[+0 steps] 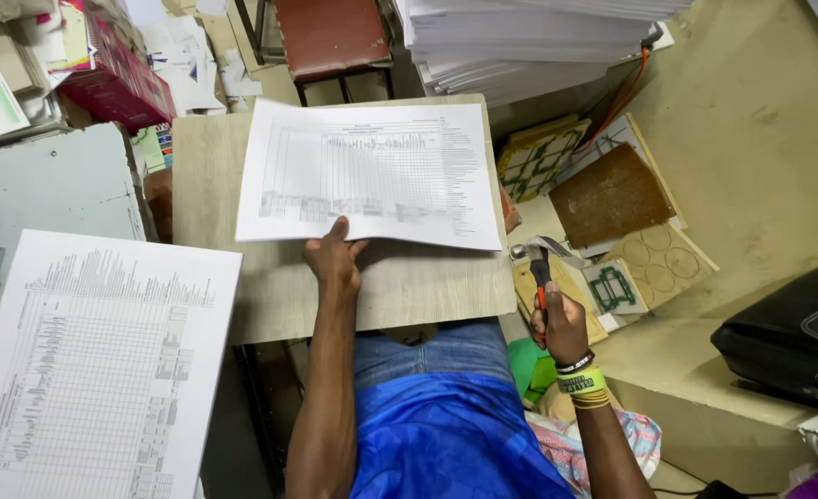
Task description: The person repeatedly picks up sheets of paper from a stack, places them on a wooden board on their lap, and strikes them with a hammer. They then move the struck paper to a separate pile on the left.
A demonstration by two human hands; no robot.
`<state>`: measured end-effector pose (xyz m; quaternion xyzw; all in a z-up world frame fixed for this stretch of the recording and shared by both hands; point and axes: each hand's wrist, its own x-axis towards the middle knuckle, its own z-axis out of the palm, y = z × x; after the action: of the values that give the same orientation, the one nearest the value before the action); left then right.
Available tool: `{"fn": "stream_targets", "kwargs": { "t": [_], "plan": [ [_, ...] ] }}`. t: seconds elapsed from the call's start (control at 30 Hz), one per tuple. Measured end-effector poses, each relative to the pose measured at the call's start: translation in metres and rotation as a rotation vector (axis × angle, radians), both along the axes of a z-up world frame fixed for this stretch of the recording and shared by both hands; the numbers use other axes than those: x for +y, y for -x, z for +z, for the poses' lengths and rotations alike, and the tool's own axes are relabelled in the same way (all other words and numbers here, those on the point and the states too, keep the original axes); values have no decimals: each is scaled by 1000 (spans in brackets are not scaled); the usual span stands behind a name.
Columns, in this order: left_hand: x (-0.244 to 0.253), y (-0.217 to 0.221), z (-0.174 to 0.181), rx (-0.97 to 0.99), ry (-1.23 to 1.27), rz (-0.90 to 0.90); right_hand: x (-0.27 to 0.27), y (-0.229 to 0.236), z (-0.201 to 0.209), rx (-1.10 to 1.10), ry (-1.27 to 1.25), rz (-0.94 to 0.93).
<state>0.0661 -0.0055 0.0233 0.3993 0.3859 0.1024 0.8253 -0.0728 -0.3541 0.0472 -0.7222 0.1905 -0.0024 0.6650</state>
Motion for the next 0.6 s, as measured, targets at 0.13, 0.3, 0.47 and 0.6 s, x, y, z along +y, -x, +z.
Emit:
{"fn": "stream_targets", "kwargs": {
  "t": [0.13, 0.3, 0.47, 0.6],
  "plan": [
    [0, -3, 126, -159, -22, 67, 2, 1, -10, -17, -64, -72],
    [31, 80, 216, -419, -145, 292, 17, -2, -17, -47, -181, -32],
    [72, 183, 176, -417, -175, 590, 46, -12, -3, 66, -128, 107],
    [77, 241, 60, -170, -158, 583, 56, -14, -16, 105, -191, 179]
  ]
}}
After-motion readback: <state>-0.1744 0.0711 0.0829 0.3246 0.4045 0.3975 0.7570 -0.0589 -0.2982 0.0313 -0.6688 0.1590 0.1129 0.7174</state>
